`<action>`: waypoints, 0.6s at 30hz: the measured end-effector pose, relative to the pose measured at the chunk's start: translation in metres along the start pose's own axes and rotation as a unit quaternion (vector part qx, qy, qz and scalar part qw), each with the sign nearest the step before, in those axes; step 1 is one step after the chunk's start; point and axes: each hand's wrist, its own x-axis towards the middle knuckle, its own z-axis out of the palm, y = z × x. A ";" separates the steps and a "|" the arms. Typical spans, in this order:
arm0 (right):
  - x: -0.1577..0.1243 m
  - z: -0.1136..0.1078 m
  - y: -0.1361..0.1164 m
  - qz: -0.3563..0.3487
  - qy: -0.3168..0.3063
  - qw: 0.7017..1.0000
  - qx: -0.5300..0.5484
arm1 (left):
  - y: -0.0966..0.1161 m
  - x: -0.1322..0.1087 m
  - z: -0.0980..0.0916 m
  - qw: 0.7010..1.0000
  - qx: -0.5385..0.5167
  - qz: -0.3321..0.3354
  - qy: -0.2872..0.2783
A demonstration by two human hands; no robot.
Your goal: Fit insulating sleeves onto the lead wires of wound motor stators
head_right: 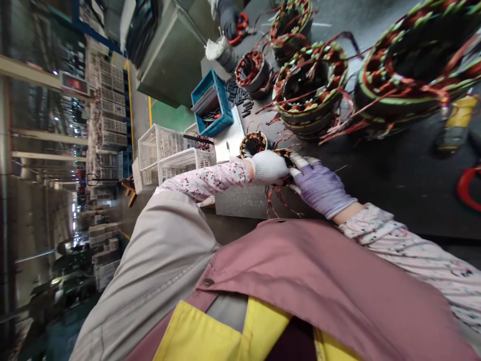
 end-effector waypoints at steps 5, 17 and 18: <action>0.001 0.003 -0.005 0.021 -0.004 1.000 0.009 | 0.018 -0.003 0.004 0.992 -0.091 -0.089 0.019; -0.015 -0.002 0.010 0.185 0.203 0.884 0.379 | 0.005 -0.038 0.040 0.940 -0.151 -0.128 0.277; -0.005 -0.002 0.007 0.220 0.210 0.859 0.413 | -0.004 -0.028 0.043 0.954 -0.097 -0.099 0.264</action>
